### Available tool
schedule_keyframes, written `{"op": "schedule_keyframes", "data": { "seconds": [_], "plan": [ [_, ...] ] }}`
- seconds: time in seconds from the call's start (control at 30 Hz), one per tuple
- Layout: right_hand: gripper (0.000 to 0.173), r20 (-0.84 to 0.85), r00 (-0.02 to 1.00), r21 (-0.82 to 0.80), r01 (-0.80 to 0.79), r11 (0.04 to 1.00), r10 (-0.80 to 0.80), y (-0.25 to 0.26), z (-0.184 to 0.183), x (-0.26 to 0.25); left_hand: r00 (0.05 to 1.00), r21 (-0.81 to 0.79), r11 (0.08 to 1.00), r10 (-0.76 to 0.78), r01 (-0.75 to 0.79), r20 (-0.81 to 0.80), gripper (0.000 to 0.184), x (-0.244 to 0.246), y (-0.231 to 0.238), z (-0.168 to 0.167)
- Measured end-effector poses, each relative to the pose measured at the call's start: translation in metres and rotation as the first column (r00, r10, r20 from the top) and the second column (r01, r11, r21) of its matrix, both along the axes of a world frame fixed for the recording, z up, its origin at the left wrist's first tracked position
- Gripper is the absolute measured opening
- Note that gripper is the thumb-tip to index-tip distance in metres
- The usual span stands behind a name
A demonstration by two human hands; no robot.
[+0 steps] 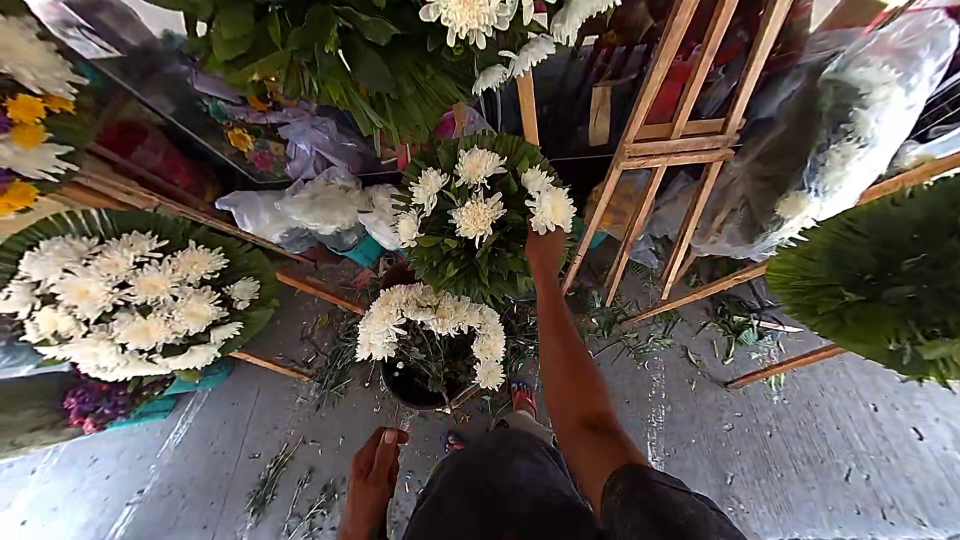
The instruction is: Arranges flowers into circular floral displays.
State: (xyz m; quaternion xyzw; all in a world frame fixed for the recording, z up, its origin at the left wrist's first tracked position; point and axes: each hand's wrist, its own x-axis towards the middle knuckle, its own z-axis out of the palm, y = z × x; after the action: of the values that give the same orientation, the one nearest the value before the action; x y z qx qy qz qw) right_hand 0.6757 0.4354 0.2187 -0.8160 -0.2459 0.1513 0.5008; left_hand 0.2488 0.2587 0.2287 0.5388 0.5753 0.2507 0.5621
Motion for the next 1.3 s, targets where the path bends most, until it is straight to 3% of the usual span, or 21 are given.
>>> {"op": "schedule_keyframes", "data": {
  "seconds": [0.07,0.13,0.3,0.5,0.73,0.83,0.9,0.97,1.03,1.1,1.2,1.3],
  "plan": [
    [0.045,-0.073,0.99,-0.176,-0.128,0.976,0.117,0.014,-0.011,0.006,0.999,-0.026,0.999,0.031,-0.031,-0.011,0.045,-0.001,-0.006,0.0],
    [0.045,-0.077,0.98,-0.216,-0.194,0.957,0.182,0.018,-0.023,0.004,0.997,-0.05,0.995,0.081,-0.081,0.003,0.045,-0.002,-0.011,-0.004],
    [0.039,0.087,0.993,-0.068,-0.071,0.995,0.077,0.013,-0.024,-0.006,0.987,-0.082,0.984,0.158,-0.156,0.013,0.045,-0.004,-0.02,-0.009],
    [0.042,0.011,0.982,-0.311,-0.174,0.934,0.187,0.03,-0.015,0.002,0.979,-0.132,0.971,0.201,-0.197,0.02,0.045,-0.005,-0.025,-0.016],
    [0.044,0.027,0.973,-0.385,-0.202,0.901,0.23,0.041,-0.025,-0.004,0.983,-0.157,0.973,0.18,-0.171,0.045,0.042,-0.003,-0.015,-0.026],
    [0.047,-0.025,0.975,-0.282,-0.217,0.935,0.219,0.036,-0.026,0.004,0.987,-0.122,0.981,0.142,-0.151,-0.076,0.028,-0.011,-0.007,-0.034],
    [0.05,-0.119,0.974,-0.046,-0.199,0.979,0.193,0.016,-0.028,-0.001,0.952,-0.104,0.987,0.087,-0.122,-0.292,0.049,-0.028,-0.009,-0.033],
    [0.059,-0.232,0.952,0.153,-0.168,0.974,0.201,-0.021,-0.024,-0.022,0.856,-0.128,0.986,0.029,-0.111,-0.517,0.05,-0.05,-0.018,-0.032],
    [0.066,-0.2,0.968,0.19,-0.115,0.975,0.153,-0.064,-0.028,-0.055,0.767,-0.181,0.974,-0.011,-0.137,-0.642,0.045,-0.077,-0.035,-0.042],
    [0.059,-0.121,0.986,0.206,-0.085,0.975,0.111,-0.097,-0.048,-0.095,0.712,-0.288,0.943,-0.087,-0.167,-0.697,0.043,-0.105,-0.061,-0.056],
    [0.041,-0.201,0.925,0.065,-0.314,0.947,0.321,-0.14,-0.089,-0.16,0.709,-0.479,0.85,-0.198,-0.22,-0.677,0.049,-0.139,-0.113,-0.083],
    [0.044,-0.46,0.776,-0.131,-0.539,0.832,0.43,-0.146,-0.135,-0.217,0.752,-0.554,0.795,-0.204,-0.247,-0.627,0.05,-0.156,-0.16,-0.103]
  ]
}}
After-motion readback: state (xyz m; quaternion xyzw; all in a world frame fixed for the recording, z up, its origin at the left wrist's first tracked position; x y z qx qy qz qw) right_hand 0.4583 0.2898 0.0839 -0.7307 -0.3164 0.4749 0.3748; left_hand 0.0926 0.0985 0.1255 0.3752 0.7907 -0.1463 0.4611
